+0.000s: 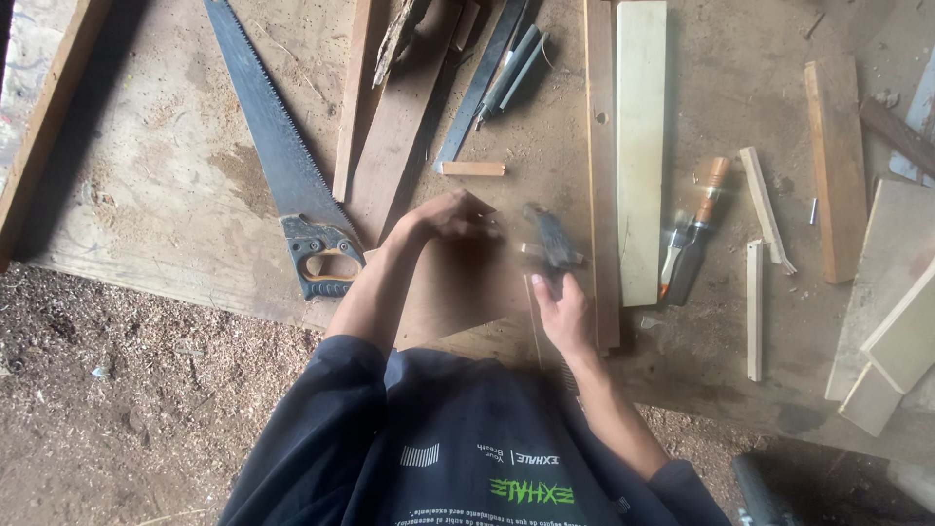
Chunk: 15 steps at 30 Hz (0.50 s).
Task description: The person hammers nails into a small rectangular wooden board using a claw hammer. They repeatedly position nails and strike them until the board is secured. The person flips the board over at the end to inspect the other side.
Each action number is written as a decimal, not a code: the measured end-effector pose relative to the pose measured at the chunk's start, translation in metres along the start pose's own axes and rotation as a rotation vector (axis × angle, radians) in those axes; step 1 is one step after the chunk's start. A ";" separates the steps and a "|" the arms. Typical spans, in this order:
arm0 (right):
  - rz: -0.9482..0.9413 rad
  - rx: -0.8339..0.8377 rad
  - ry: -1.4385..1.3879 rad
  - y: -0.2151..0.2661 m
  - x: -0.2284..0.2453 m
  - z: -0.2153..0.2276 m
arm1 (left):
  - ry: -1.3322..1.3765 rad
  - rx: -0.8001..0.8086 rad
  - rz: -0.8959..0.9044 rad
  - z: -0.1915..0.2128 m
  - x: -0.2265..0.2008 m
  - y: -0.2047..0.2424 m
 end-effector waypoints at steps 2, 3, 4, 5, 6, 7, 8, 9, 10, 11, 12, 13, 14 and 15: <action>0.053 0.030 0.003 0.005 0.011 0.014 | 0.001 -0.007 0.037 -0.002 0.003 0.001; 0.079 0.044 0.005 0.005 0.017 0.019 | 0.000 -0.010 0.055 -0.003 0.004 0.001; 0.074 0.077 0.055 0.004 0.022 0.022 | 0.015 -0.026 0.051 -0.003 0.005 0.001; 0.067 0.110 0.106 0.003 0.028 0.024 | 0.030 -0.041 0.048 -0.003 0.006 0.000; 0.063 0.145 0.157 0.002 0.033 0.025 | 0.048 -0.060 0.047 -0.004 0.008 0.000; 0.052 0.173 0.140 0.002 0.037 0.027 | 0.035 -0.059 0.052 -0.005 0.011 -0.002; 0.043 0.201 0.123 0.002 0.040 0.028 | 0.022 -0.061 0.058 -0.005 0.015 -0.004; 0.034 0.229 0.106 0.003 0.043 0.028 | 0.010 -0.063 0.064 -0.006 0.019 -0.005; 0.132 0.147 0.082 0.003 0.049 0.032 | 0.006 -0.074 0.025 -0.005 0.021 -0.006; 0.230 0.066 0.057 0.004 0.053 0.036 | 0.002 -0.085 -0.014 -0.005 0.023 -0.008; 0.326 -0.011 0.031 0.007 0.057 0.040 | 0.002 -0.094 -0.052 -0.007 0.026 -0.008; 0.222 0.099 0.065 0.004 0.054 0.037 | -0.001 -0.074 -0.002 -0.009 0.029 -0.009; 0.120 0.206 0.099 0.000 0.051 0.032 | -0.006 -0.055 0.044 -0.009 0.032 -0.011; 0.017 0.313 0.132 -0.002 0.048 0.029 | -0.012 -0.035 0.091 -0.010 0.033 -0.012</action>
Point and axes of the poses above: each hand's wrist, its own y-axis away from the middle knuckle, its own z-axis out of the back of the hand, x = y × z, the point moved 3 cm from there along -y, towards the middle knuckle, and after that the axes turned 12 degrees about y, right-handed, at the moved point
